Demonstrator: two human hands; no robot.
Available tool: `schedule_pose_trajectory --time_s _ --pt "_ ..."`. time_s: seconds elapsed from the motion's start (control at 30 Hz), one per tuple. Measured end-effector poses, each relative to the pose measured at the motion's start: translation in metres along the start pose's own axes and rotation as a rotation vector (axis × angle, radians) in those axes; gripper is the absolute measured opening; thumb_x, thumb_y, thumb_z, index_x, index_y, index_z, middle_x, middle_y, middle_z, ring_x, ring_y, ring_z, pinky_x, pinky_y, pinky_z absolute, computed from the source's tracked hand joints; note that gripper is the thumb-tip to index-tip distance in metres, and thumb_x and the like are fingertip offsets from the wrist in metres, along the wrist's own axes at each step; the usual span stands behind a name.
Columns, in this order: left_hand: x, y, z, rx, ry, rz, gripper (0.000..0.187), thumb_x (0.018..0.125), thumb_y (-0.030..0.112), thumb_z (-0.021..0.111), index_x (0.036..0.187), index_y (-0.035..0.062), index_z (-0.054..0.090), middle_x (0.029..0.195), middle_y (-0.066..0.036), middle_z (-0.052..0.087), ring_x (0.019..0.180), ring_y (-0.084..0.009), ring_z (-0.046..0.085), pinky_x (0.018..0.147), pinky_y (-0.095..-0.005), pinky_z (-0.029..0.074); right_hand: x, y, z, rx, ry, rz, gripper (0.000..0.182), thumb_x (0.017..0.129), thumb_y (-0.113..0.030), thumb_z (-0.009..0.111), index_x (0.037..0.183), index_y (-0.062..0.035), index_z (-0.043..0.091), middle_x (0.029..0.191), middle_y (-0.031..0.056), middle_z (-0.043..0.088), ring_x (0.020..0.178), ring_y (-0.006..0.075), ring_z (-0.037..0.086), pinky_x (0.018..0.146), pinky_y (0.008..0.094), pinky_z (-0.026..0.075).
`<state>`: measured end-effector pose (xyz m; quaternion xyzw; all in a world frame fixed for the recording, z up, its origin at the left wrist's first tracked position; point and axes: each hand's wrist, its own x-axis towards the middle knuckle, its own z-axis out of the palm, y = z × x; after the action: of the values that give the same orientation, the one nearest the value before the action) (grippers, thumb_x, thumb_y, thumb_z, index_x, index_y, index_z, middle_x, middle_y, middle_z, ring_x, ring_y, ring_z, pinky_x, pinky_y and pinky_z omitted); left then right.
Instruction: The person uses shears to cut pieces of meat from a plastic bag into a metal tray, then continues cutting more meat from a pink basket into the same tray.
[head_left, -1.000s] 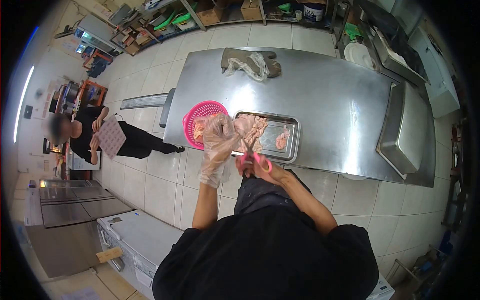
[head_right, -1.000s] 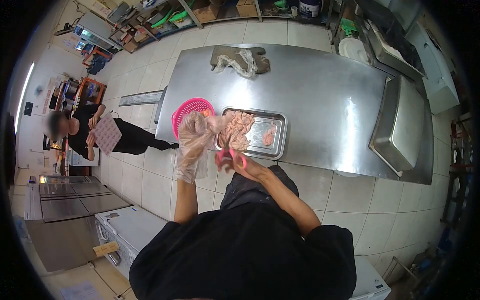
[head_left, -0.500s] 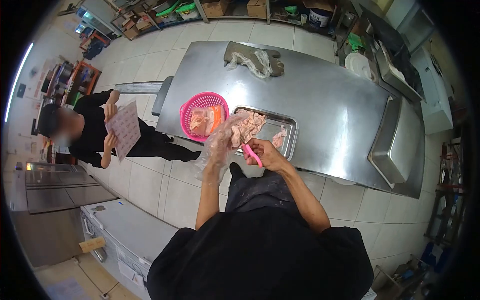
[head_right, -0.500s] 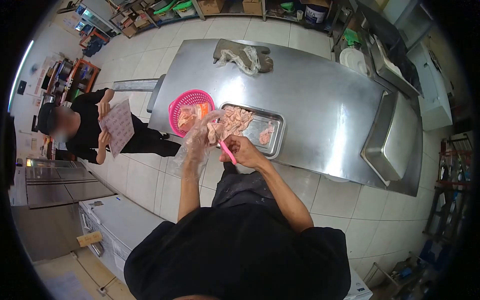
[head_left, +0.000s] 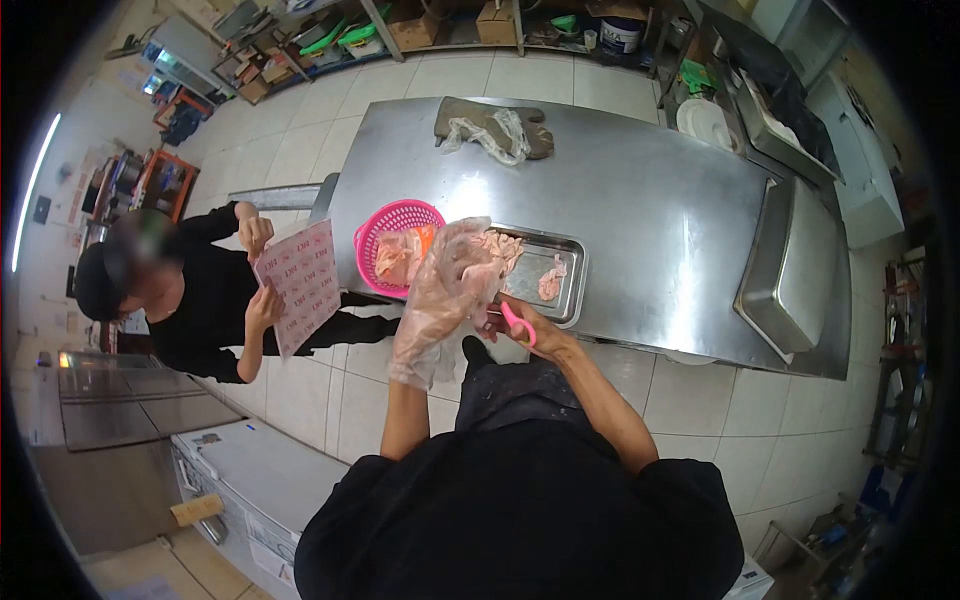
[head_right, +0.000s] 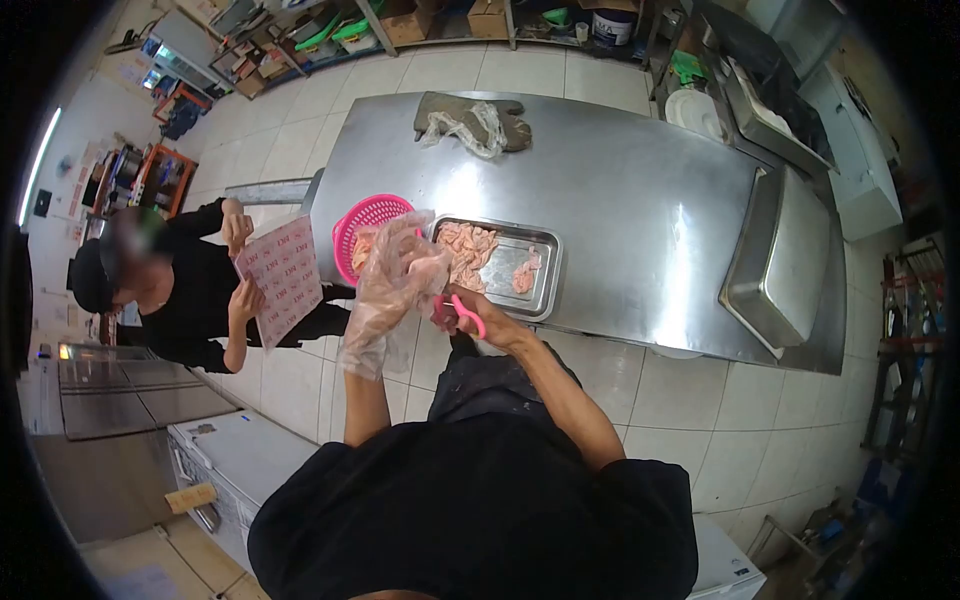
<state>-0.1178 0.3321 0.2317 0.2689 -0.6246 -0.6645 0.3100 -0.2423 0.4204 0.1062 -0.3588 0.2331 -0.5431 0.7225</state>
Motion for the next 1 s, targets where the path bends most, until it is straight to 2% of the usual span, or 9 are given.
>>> schedule_pose_trajectory --time_s 0.1,0.13,0.27,0.37,0.47,0.57,0.7,0.8,1.0 --pt "-0.013 0.011 0.005 0.068 0.086 -0.044 0.047 0.082 -0.001 0.059 0.125 0.0038 0.042 0.095 -0.004 0.053 0.085 -0.0085 0.053 0.073 -0.0217 0.046 0.007 -0.006 0.005 -0.014 0.057 -0.093 0.083 0.061 -0.054 0.077 0.117 -0.0027 0.045 0.1 0.003 0.052 0.098 0.0161 0.053 0.085 0.0279 0.043" --pt "-0.015 0.011 0.005 -0.021 0.112 -0.095 0.05 0.081 0.008 0.066 0.126 0.0023 0.044 0.098 -0.003 0.054 0.083 -0.0089 0.055 0.071 -0.0202 0.046 0.011 0.003 0.0 -0.084 0.038 -0.161 0.089 0.064 -0.048 0.078 0.128 0.0005 0.039 0.115 0.0068 0.053 0.099 0.0164 0.053 0.079 0.0277 0.042" --pt "-0.003 -0.015 -0.017 0.047 -0.112 -0.016 0.041 0.086 0.02 0.058 0.122 0.0017 0.047 0.096 -0.004 0.057 0.08 -0.0098 0.055 0.067 -0.0225 0.045 0.006 -0.01 -0.003 -0.288 0.064 -0.007 0.078 0.058 -0.006 0.083 0.125 0.0015 0.043 0.111 0.0062 0.055 0.1 0.0171 0.054 0.09 0.0304 0.045" --pt "-0.003 -0.038 -0.028 -0.146 -0.251 -0.158 0.031 0.089 0.02 0.049 0.114 0.0017 0.053 0.089 -0.004 0.059 0.072 -0.0147 0.055 0.064 -0.0286 0.046 0.001 -0.016 0.002 -0.231 0.127 -0.021 0.074 0.056 -0.025 0.087 0.114 0.0018 0.049 0.098 0.0059 0.057 0.091 0.0136 0.055 0.081 0.0284 0.047" --pt "-0.006 -0.1 -0.023 -0.451 -0.057 -0.043 0.026 0.088 0.02 0.044 0.102 0.0025 0.058 0.082 -0.004 0.058 0.065 -0.0166 0.052 0.06 -0.0301 0.045 -0.004 -0.027 0.009 -0.213 0.2 0.062 0.054 0.06 -0.022 0.085 0.101 0.0007 0.057 0.087 0.0034 0.059 0.08 0.0106 0.056 0.072 0.0251 0.048" --pt "0.0 -0.105 -0.024 0.249 0.031 -0.007 0.02 0.086 0.017 0.044 0.091 0.0035 0.058 0.075 -0.006 0.056 0.062 -0.017 0.051 0.059 -0.0307 0.043 -0.004 -0.016 0.006 -0.227 0.3 0.017 0.039 0.067 -0.019 0.082 0.093 -0.0006 0.06 0.081 0.0017 0.059 0.073 0.0087 0.056 0.067 0.0226 0.047" --pt "0.002 -0.098 -0.021 0.696 0.078 0.107 0.012 0.084 0.009 0.045 0.082 0.0025 0.055 0.075 -0.012 0.053 0.066 -0.0238 0.053 0.06 -0.035 0.043 -0.011 0.001 -0.003 -0.374 0.4 0.082 0.024 0.075 -0.015 0.076 0.089 -0.0021 0.061 0.075 0.0007 0.058 0.067 0.0058 0.054 0.059 0.0199 0.043" --pt "0.006 -0.109 -0.021 1.284 -0.06 0.592 0.007 0.078 0.007 0.054 0.083 0.0021 0.055 0.078 -0.013 0.055 0.072 -0.0288 0.055 0.062 -0.0381 0.045 -0.007 0.002 0.007 -0.087 0.481 0.08 0.022 0.075 -0.016 0.075 0.087 -0.0028 0.061 0.071 -0.0006 0.057 0.062 0.0046 0.051 0.054 0.019 0.038" --pt "0.005 -0.128 -0.011 1.17 0.13 0.462 0.014 0.069 0.008 0.058 0.082 0.0027 0.056 0.08 -0.014 0.056 0.075 -0.0309 0.056 0.065 -0.0414 0.046 -0.009 0.012 -0.003 -0.119 0.454 0.086 0.028 0.083 -0.032 0.066 0.082 -0.0057 0.056 0.068 -0.0036 0.051 0.058 0.0031 0.043 0.052 0.0182 0.032"
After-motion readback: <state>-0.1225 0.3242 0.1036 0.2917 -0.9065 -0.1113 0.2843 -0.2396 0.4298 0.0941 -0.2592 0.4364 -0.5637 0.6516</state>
